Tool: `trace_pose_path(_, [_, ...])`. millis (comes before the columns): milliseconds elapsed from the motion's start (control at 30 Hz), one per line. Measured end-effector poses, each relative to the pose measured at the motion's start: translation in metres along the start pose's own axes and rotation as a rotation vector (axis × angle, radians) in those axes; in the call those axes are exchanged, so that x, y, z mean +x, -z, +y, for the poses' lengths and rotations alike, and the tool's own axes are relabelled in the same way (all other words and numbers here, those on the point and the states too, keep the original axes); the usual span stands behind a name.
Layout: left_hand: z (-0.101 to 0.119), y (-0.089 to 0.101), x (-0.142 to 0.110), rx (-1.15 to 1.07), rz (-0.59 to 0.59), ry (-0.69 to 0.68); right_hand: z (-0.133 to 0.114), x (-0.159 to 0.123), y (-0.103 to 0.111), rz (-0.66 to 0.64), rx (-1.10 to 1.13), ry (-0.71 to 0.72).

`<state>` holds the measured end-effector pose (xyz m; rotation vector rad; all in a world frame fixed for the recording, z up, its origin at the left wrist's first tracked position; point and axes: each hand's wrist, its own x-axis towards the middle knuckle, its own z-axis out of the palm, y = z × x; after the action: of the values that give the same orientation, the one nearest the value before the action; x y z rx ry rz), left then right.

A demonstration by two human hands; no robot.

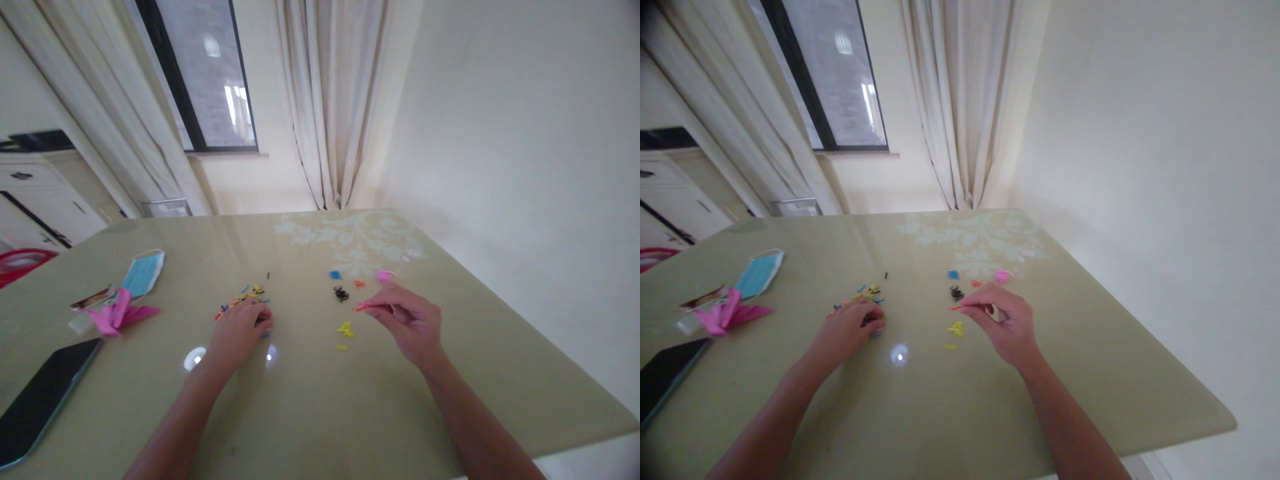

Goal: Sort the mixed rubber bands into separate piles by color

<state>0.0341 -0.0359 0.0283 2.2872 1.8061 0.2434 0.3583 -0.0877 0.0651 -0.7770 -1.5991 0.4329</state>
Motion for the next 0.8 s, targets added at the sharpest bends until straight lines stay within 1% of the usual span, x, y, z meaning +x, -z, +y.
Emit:
trace_pose_path(133, [0.0,-0.003,0.001,0.023,-0.001,0.0,0.009,0.001,0.001,0.038,-0.037,-0.033])
trace_pose_path(200, [-0.001,-0.004,0.002,0.009,0.01,-0.018,0.022,0.003,0.005,0.076,-0.101,-0.104])
trace_pose_path(267, [0.0,-0.005,0.003,-0.03,0.043,-0.038,0.041,0.006,0.01,0.076,-0.215,-0.208])
trace_pose_path(333, [0.001,-0.005,0.004,-0.092,0.087,-0.036,0.063,0.007,0.015,0.005,-0.392,-0.291])
trace_pose_path(400, [0.002,-0.004,0.005,-0.157,0.128,-0.009,0.084,0.006,0.018,-0.072,-0.559,-0.324])
trace_pose_path(500, [0.003,-0.002,0.006,-0.249,0.191,0.017,0.105,0.001,0.019,-0.157,-0.688,-0.351])
trace_pose_path(600, [0.004,-0.002,0.007,-0.399,0.245,-0.006,0.116,-0.003,0.017,-0.209,-0.763,-0.362])
trace_pose_path(700, [0.01,-0.004,0.006,-0.602,0.274,-0.063,0.121,-0.003,0.017,-0.221,-0.824,-0.361])
trace_pose_path(800, [0.025,-0.005,0.002,-0.833,0.225,-0.117,0.119,0.0,0.016,-0.184,-0.813,-0.328])
